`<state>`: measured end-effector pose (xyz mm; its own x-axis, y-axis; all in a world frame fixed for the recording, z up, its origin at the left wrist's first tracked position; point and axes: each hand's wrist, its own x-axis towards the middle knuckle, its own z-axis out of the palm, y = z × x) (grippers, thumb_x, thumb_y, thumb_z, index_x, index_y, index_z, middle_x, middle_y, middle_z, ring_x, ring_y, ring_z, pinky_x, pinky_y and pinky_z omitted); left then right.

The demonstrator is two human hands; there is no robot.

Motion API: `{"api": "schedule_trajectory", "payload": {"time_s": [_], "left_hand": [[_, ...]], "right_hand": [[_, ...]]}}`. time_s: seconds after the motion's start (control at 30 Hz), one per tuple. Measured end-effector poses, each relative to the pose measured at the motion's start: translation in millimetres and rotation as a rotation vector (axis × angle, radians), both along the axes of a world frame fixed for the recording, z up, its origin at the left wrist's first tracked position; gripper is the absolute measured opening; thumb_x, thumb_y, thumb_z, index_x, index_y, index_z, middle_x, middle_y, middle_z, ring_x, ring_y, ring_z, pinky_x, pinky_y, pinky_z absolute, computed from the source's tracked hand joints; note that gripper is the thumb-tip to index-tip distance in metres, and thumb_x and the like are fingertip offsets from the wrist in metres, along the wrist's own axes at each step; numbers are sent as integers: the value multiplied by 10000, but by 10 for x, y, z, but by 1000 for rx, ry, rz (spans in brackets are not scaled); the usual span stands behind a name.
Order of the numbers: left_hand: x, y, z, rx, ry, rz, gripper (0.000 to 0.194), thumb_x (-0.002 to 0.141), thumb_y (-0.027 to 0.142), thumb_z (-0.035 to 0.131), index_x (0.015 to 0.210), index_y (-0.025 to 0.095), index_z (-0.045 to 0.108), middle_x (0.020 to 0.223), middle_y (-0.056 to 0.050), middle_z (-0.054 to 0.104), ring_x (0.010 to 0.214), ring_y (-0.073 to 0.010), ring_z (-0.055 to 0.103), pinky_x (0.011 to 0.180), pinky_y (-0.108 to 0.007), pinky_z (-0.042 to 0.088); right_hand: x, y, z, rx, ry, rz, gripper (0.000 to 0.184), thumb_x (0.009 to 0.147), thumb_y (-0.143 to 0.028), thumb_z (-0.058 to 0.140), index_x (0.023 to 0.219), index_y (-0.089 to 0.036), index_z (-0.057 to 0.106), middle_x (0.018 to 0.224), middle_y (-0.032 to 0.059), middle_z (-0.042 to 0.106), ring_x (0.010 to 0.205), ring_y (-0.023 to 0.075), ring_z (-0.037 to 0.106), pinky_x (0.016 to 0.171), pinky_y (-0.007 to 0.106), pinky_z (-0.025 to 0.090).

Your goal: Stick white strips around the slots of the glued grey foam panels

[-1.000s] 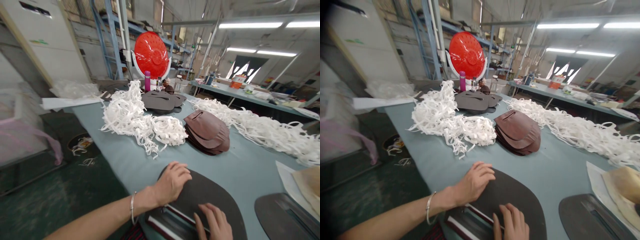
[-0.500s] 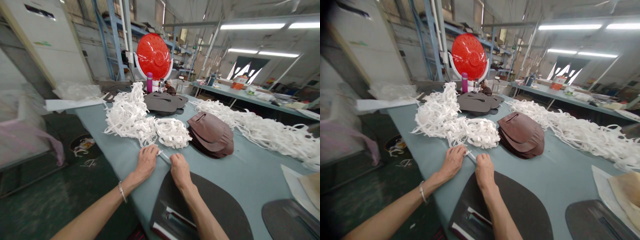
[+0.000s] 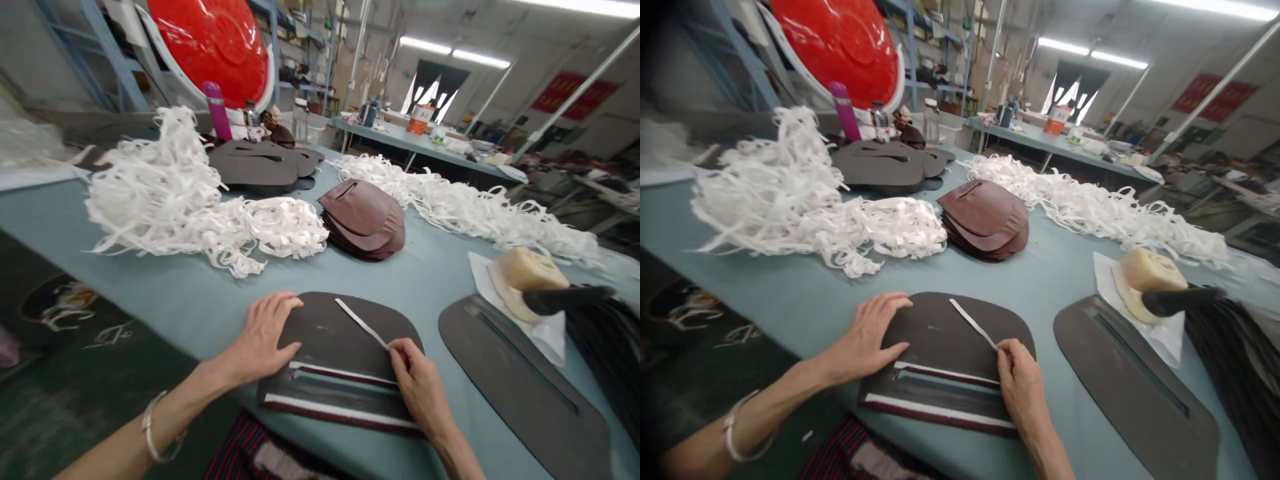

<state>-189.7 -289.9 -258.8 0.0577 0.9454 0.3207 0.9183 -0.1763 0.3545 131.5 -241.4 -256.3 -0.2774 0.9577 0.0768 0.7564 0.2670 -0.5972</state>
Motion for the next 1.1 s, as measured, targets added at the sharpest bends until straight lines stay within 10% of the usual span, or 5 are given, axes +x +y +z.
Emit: {"api": "schedule_trajectory", "payload": {"time_s": [0.17, 0.4, 0.63, 1.1], "left_hand": [[222, 184, 52, 37, -19, 59, 409, 814, 243, 567, 1207, 188, 464, 1286, -130, 506, 1235, -301, 421, 1025, -485, 286], [783, 157, 437, -168, -170, -516, 237, 971, 325, 379, 1104, 225, 548, 1060, -27, 649, 1052, -168, 559, 1045, -383, 258], [279, -159, 398, -468, -355, -356, 250, 970, 303, 368, 888, 213, 586, 874, 15, 624, 824, -130, 560, 765, -240, 373], [46, -254, 177, -500, -389, 139, 168, 812, 283, 500, 758, 192, 630, 652, 19, 638, 596, -129, 576, 574, -229, 374]], "right_hand": [[-111, -182, 17, -46, 66, -6, 247, 919, -387, 417, 887, -216, 592, 588, -42, 500, 547, 125, 460, 556, 227, 342], [-467, -297, 266, 8, 139, 89, 227, 920, -383, 450, 850, -212, 581, 642, -32, 564, 549, 106, 446, 545, 208, 324], [-168, -512, 179, -110, -6, 71, 300, 924, -454, 427, 767, -219, 528, 570, -46, 501, 526, 111, 471, 521, 207, 334], [-11, -734, -127, -142, -68, -26, 340, 877, -537, 446, 801, -249, 609, 645, -15, 654, 546, 136, 620, 526, 192, 459]]}}
